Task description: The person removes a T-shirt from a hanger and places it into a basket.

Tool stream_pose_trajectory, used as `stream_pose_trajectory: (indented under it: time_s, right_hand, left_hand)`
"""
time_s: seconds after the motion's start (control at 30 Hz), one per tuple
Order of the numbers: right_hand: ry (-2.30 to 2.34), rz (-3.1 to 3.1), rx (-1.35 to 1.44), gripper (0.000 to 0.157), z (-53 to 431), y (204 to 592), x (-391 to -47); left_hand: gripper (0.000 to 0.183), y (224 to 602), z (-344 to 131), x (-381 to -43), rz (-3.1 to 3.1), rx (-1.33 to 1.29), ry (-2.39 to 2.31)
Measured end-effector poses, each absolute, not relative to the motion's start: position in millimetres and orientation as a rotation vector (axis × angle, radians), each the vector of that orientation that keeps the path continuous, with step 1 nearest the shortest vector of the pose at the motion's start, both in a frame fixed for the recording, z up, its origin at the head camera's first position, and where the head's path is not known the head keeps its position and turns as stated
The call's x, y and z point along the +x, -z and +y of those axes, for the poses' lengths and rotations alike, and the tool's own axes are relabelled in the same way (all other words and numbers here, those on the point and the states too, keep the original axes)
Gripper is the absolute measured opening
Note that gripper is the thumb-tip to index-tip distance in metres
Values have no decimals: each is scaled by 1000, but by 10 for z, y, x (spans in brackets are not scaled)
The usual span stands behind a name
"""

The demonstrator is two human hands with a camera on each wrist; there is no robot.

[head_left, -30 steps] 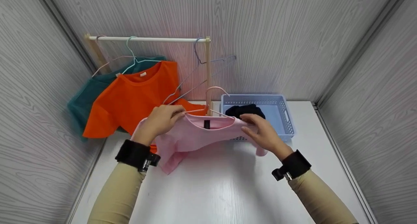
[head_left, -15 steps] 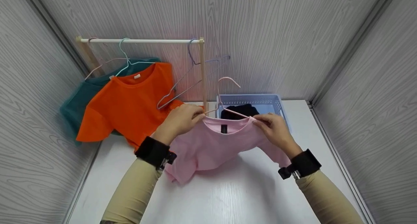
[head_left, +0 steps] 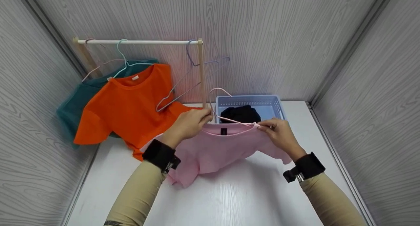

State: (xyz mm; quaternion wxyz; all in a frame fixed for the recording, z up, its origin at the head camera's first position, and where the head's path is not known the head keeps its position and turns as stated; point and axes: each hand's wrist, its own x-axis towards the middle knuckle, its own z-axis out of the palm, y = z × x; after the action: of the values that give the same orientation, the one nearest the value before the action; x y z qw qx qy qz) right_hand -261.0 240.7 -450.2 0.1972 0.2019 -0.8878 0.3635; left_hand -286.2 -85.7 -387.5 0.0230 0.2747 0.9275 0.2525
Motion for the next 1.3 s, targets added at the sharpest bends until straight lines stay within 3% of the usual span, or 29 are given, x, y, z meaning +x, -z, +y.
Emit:
stream_pose_trajectory:
  time_s: [0.23, 0.73, 1.1, 1.3]
  right_hand:
    - [-713, -2497, 579, 12, 2608, 4597, -2615]
    - [-792, -2602, 520, 15, 2776, 4726, -2611]
    - [-1344, -2600, 426, 15, 2320, 4772, -2581]
    - [-1416, -2594, 475, 11, 1955, 4774, -2588]
  left_hand:
    - [20, 3960, -1041, -2846, 2887, 816, -749]
    - [24, 3974, -1225, -2754, 2661, 913, -939]
    - [20, 3911, -1056, -2821, 2735, 888, -1012]
    - [24, 3813, -864, -2858, 2775, 864, -997]
